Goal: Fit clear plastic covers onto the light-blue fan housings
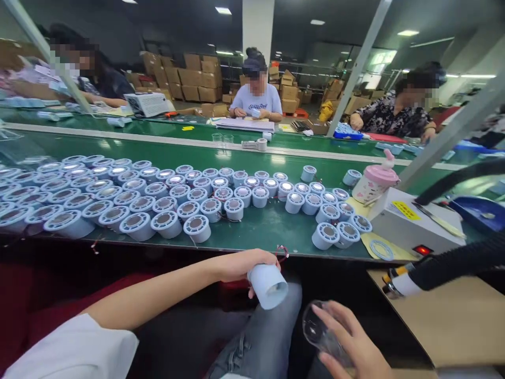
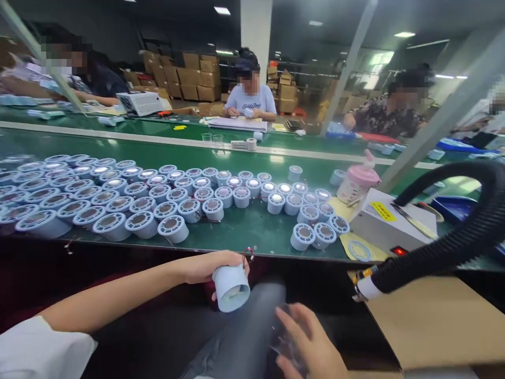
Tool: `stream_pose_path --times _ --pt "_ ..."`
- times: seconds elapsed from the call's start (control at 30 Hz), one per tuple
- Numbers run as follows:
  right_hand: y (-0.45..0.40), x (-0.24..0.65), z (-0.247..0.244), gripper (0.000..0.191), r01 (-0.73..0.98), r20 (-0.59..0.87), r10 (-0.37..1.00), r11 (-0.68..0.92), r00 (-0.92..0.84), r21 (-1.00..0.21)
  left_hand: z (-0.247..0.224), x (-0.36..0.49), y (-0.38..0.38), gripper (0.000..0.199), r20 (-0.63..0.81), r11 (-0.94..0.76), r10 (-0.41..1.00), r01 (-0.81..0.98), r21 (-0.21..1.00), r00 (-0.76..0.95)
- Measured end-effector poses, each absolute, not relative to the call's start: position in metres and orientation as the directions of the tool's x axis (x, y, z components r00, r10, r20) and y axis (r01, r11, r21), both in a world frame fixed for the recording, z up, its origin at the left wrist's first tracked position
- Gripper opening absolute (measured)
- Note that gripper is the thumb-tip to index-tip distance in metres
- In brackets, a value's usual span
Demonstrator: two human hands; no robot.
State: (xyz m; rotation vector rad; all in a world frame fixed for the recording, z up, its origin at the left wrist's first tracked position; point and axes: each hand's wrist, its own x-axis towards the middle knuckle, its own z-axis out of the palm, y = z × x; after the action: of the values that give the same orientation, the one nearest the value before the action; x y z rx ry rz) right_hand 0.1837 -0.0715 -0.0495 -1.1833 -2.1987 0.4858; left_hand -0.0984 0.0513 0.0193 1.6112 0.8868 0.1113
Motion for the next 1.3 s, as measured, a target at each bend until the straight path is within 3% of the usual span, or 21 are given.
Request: stream_pose_path --times 0.07,0.13,0.2,0.27,0.37,0.5,0.57,0.67,0.77,0.9,1.07,1.2,1.27,1.3 --pt "-0.066 0.159 -0.039 0.054 0.705 0.426 0.789 0.600 -0.443 -0.379 0.004 -0.077 0.047 0.058 -0.459 0.134 0.421 0.446 0.885 0.783" --pt "-0.062 0.143 -0.025 0.058 0.776 0.422 0.794 0.571 -0.438 -0.268 -0.009 -0.059 0.043 0.070 -0.484 0.179 0.306 0.450 0.875 0.820" --pt "-0.060 0.136 -0.014 0.056 0.834 0.364 0.837 0.505 -0.409 -0.222 -0.014 -0.047 0.041 0.077 -0.492 0.185 0.238 0.458 0.869 0.837" --pt "-0.059 0.139 -0.010 0.051 0.875 0.293 0.886 0.428 -0.358 -0.224 -0.010 -0.042 0.040 0.070 -0.502 0.172 0.203 0.474 0.863 0.841" --pt "-0.061 0.148 -0.011 0.033 0.894 0.183 0.936 0.343 -0.300 -0.290 0.004 -0.040 0.037 0.044 -0.444 -0.041 0.270 0.471 0.881 0.855" --pt "-0.065 0.154 -0.009 0.017 0.812 0.030 0.950 0.282 -0.311 -0.511 0.017 -0.041 0.026 0.025 -0.160 -0.460 0.503 0.420 0.782 0.849" --pt "-0.067 0.154 -0.006 0.005 0.715 -0.013 0.956 0.211 -0.294 -0.666 0.016 -0.042 0.021 0.027 -0.100 -0.473 0.570 0.425 0.772 0.816" --pt "-0.068 0.153 -0.003 0.020 0.549 -0.018 0.977 0.104 -0.212 -0.829 0.007 -0.043 0.016 0.045 0.000 -0.445 0.596 0.331 0.832 0.803" --pt "-0.068 0.153 -0.004 0.025 0.397 -0.046 0.992 0.005 -0.118 -0.918 -0.006 -0.043 0.016 0.066 0.087 -0.480 0.581 0.254 0.840 0.809" --pt "-0.069 0.158 -0.005 0.027 0.237 -0.154 0.988 -0.145 -0.019 -0.960 -0.020 -0.042 0.020 0.068 0.141 -0.534 0.535 0.203 0.821 0.833" --pt "-0.067 0.165 -0.008 0.029 0.081 -0.184 0.980 -0.191 0.081 -0.978 -0.021 -0.038 0.020 0.068 0.096 -0.414 0.443 0.109 0.904 0.891" --pt "-0.069 0.171 -0.010 0.023 -0.040 -0.191 0.980 -0.190 0.046 -0.981 -0.018 -0.035 0.014 0.067 -0.043 -0.168 0.505 0.147 0.975 0.862" --pt "-0.073 0.174 -0.011 0.015 0.055 -0.095 0.995 -0.094 -0.017 -0.994 -0.020 -0.034 0.010 0.066 -0.087 0.016 0.538 0.093 0.996 0.839" --pt "-0.075 0.175 -0.012 0.023 0.146 -0.037 0.998 -0.029 -0.050 -0.989 -0.021 -0.033 0.009 0.065 -0.107 0.105 0.545 0.058 0.993 0.832"
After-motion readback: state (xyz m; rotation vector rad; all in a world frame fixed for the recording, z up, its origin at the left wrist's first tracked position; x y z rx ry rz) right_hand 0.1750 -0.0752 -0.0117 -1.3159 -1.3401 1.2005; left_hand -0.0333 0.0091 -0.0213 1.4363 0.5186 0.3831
